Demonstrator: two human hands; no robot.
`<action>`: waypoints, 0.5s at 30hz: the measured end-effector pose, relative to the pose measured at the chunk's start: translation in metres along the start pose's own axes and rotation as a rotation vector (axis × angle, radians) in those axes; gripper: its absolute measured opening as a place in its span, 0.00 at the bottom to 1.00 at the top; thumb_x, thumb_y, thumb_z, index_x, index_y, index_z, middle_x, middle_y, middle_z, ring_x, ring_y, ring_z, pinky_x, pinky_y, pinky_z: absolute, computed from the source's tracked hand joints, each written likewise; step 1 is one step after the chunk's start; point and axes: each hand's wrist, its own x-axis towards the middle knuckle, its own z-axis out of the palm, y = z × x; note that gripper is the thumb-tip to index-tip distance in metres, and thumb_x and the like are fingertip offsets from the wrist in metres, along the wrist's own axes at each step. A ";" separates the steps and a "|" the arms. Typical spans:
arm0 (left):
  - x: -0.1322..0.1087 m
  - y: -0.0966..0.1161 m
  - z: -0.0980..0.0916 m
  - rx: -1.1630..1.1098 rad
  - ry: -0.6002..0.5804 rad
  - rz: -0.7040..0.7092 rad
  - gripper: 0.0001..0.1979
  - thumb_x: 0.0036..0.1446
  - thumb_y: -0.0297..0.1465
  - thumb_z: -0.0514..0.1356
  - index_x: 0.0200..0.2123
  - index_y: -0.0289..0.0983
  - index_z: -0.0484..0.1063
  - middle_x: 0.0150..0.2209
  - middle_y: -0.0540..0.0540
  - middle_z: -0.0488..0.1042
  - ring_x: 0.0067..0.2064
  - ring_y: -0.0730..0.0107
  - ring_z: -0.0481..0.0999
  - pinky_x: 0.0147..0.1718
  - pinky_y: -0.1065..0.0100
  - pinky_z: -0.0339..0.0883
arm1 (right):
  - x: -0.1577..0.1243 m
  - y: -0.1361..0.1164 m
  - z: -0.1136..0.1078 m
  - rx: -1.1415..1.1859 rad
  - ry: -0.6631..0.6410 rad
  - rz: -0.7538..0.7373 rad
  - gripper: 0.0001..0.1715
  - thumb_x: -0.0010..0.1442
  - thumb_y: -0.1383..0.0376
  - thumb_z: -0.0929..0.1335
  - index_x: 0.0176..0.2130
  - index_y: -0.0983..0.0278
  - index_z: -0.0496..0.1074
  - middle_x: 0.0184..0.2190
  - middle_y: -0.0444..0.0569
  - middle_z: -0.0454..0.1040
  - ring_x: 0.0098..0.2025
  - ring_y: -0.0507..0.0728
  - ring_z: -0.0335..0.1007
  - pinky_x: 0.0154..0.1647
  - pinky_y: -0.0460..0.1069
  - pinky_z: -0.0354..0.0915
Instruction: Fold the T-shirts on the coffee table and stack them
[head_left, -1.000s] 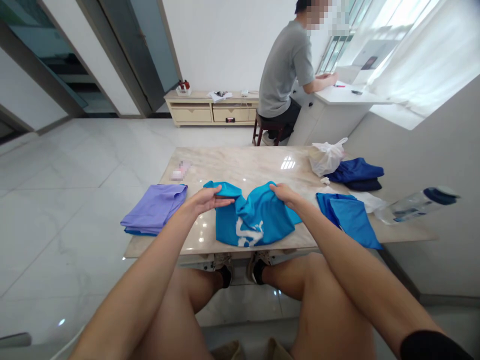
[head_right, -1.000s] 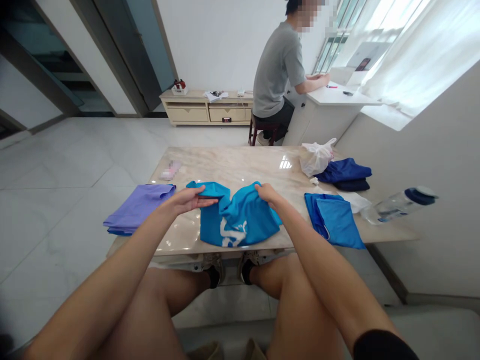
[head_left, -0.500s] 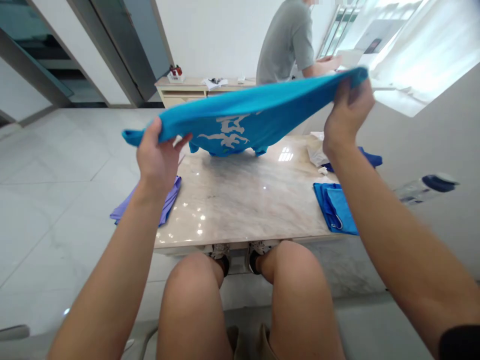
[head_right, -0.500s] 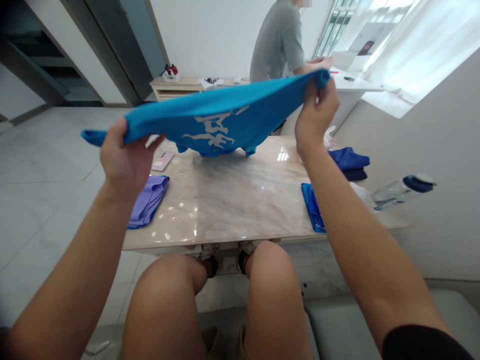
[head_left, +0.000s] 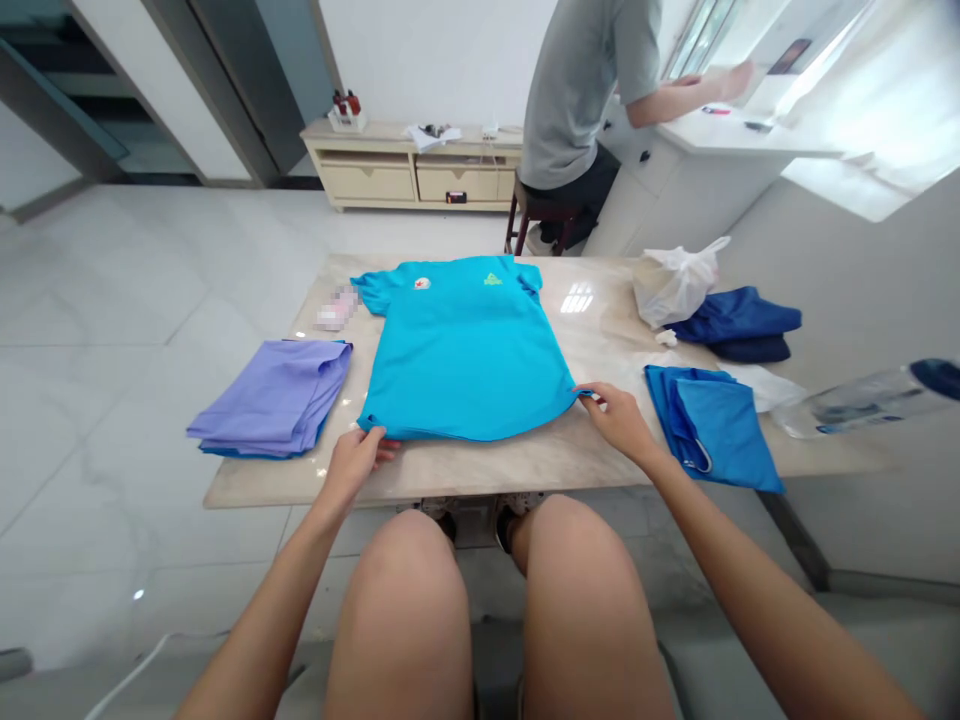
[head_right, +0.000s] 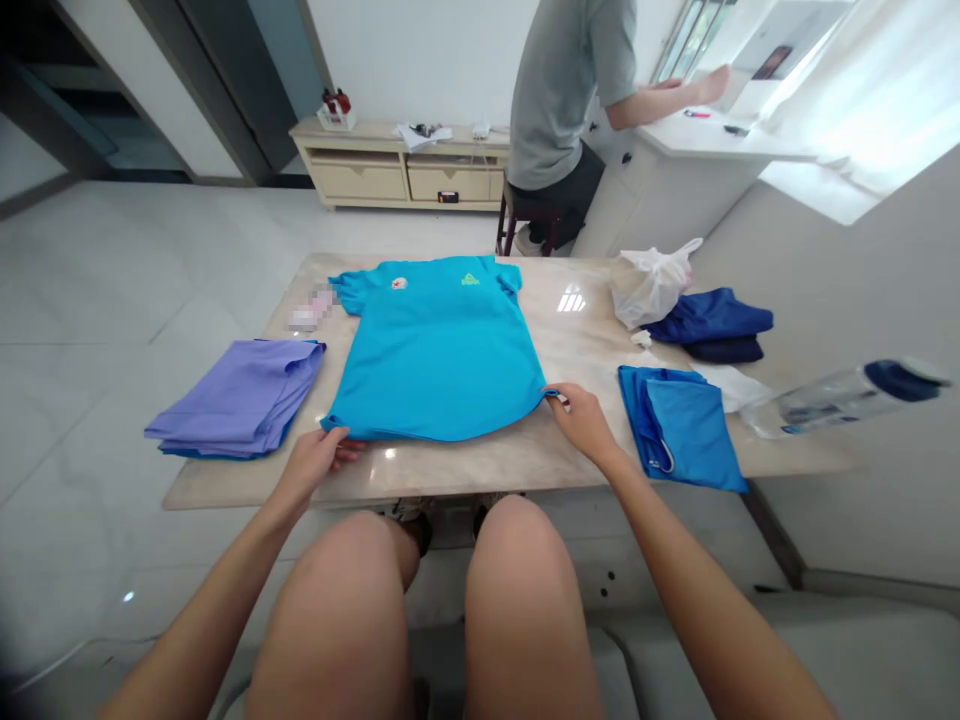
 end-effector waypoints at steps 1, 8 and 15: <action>-0.008 -0.004 -0.002 0.024 -0.035 -0.021 0.21 0.48 0.51 0.63 0.29 0.38 0.78 0.37 0.36 0.88 0.35 0.55 0.85 0.28 0.65 0.67 | -0.006 -0.003 -0.003 -0.050 -0.049 0.001 0.20 0.69 0.65 0.66 0.53 0.61 0.85 0.53 0.55 0.87 0.53 0.66 0.84 0.57 0.60 0.78; -0.080 -0.019 -0.046 0.560 -0.456 0.043 0.27 0.55 0.58 0.63 0.25 0.40 0.79 0.32 0.39 0.86 0.40 0.47 0.86 0.34 0.62 0.71 | -0.060 -0.020 -0.065 -0.268 -0.635 0.047 0.19 0.69 0.70 0.68 0.52 0.64 0.87 0.52 0.56 0.88 0.55 0.66 0.85 0.58 0.53 0.75; -0.056 0.015 -0.002 0.993 -0.036 0.643 0.28 0.76 0.38 0.46 0.66 0.33 0.76 0.68 0.29 0.77 0.70 0.45 0.76 0.65 0.51 0.70 | -0.046 -0.055 -0.038 -0.373 -0.364 0.004 0.31 0.75 0.67 0.61 0.70 0.67 0.75 0.67 0.60 0.79 0.68 0.67 0.77 0.68 0.56 0.70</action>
